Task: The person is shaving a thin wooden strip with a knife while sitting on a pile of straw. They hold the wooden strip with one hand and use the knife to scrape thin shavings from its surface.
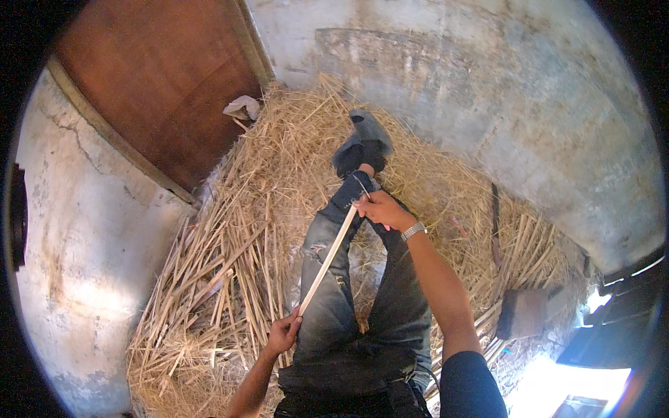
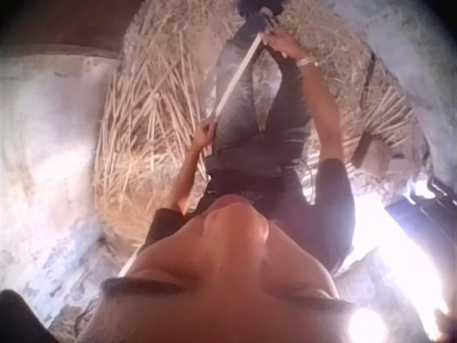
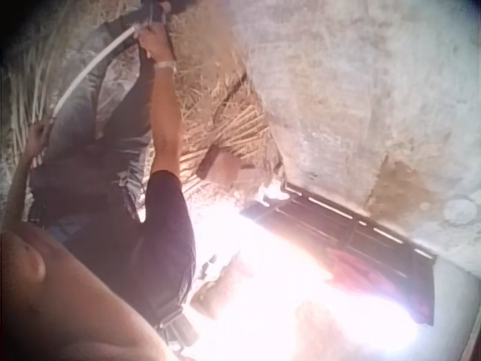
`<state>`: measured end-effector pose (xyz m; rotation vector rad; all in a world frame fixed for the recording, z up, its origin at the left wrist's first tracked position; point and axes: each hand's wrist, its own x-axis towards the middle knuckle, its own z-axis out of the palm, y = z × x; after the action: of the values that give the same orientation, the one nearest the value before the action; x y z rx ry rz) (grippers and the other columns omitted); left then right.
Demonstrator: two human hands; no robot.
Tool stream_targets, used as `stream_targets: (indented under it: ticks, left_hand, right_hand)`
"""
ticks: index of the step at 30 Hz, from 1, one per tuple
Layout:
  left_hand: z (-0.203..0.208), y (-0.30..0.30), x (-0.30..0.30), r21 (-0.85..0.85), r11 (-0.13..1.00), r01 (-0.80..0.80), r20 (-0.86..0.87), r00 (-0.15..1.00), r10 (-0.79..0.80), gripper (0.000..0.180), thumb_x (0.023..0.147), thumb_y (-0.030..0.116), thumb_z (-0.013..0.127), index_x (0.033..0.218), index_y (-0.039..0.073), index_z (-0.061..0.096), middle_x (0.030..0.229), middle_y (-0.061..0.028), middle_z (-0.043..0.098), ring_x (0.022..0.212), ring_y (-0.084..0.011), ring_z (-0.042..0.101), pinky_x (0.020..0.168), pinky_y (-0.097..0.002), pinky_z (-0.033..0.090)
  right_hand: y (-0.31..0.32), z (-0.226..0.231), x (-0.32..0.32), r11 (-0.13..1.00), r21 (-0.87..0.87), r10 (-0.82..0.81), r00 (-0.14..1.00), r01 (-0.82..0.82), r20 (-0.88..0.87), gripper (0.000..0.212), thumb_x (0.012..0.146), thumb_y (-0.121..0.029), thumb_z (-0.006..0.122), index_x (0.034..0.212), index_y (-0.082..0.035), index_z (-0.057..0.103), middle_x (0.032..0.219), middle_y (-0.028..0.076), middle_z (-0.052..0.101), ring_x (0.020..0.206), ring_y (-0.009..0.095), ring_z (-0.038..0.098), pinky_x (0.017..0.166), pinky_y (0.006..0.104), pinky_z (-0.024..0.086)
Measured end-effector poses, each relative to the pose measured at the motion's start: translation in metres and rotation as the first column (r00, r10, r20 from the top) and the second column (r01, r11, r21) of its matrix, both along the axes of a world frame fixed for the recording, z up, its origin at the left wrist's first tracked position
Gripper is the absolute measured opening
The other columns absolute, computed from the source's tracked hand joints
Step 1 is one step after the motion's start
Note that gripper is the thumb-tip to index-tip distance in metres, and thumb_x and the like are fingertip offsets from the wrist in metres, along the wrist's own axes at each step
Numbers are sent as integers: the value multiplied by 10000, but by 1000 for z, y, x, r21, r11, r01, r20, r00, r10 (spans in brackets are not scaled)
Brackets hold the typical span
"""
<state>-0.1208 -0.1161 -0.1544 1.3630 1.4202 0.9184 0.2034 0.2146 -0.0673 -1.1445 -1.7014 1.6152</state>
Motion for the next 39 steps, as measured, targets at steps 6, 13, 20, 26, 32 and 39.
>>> stream_targets:
  ticks: [6, 13, 20, 26, 32, 39]
  left_hand:
    - [-21, -7, -27, -289, 957, 28, 234, 971, 43, 378, 1050, 218, 619, 1340, -25, 635, 789, 63, 599, 650, -37, 460, 713, -208, 449]
    - [4, 1, -2, -238, 971, -30, 202, 976, 80, 370, 1066, 252, 587, 812, -10, 652, 671, 56, 496, 598, -50, 403, 582, -248, 389]
    - [-14, -3, -22, -320, 947, 12, 166, 985, 43, 380, 1047, 184, 608, 1333, -66, 606, 1395, -165, 609, 1313, -150, 509, 1128, -301, 362]
    - [-9, -1, -12, -124, 992, 13, 209, 978, 13, 370, 1048, 154, 600, 1336, -78, 601, 1428, -181, 584, 1332, -168, 505, 1130, -299, 354]
    - [11, -6, 8, -87, 992, -90, -13, 996, 89, 344, 1037, 155, 612, 1291, -75, 638, 1316, -169, 676, 1170, -137, 621, 986, -272, 472]
    - [43, -2, 14, -93, 993, -71, -313, 949, 39, 337, 1005, 159, 638, 1282, -34, 658, 1109, -254, 728, 1023, -218, 739, 876, -311, 551]
  right_hand:
    - [13, -17, 61, 946, -126, -325, 877, 300, -353, 360, 976, -346, 689, 752, -67, 647, 602, -65, 485, 485, 45, 400, 433, 256, 281]
    - [5, 20, 77, 760, 609, -487, 821, 229, 298, 342, 955, -349, 722, 1093, -36, 727, 645, -19, 556, 564, 109, 516, 537, 303, 408]
    - [-11, -2, -1, 936, 343, -143, 973, 74, 180, 317, 937, -339, 737, 1110, -74, 740, 660, 17, 594, 591, 138, 544, 590, 336, 453]
    - [15, -36, 1, 740, 523, -393, 903, 423, -175, 190, 978, -146, 631, 879, -4, 707, 772, 92, 725, 717, 195, 692, 677, 368, 537]
    - [-9, 10, 7, 719, 568, -599, 771, 400, 214, 373, 1017, -365, 560, 979, -17, 689, 817, 193, 722, 777, 345, 726, 715, 455, 566]
    - [-133, -24, -51, 805, 484, -170, 649, -343, 742, 562, 1039, -510, 440, 840, -35, 665, 655, 216, 670, 599, 397, 686, 569, 563, 524]
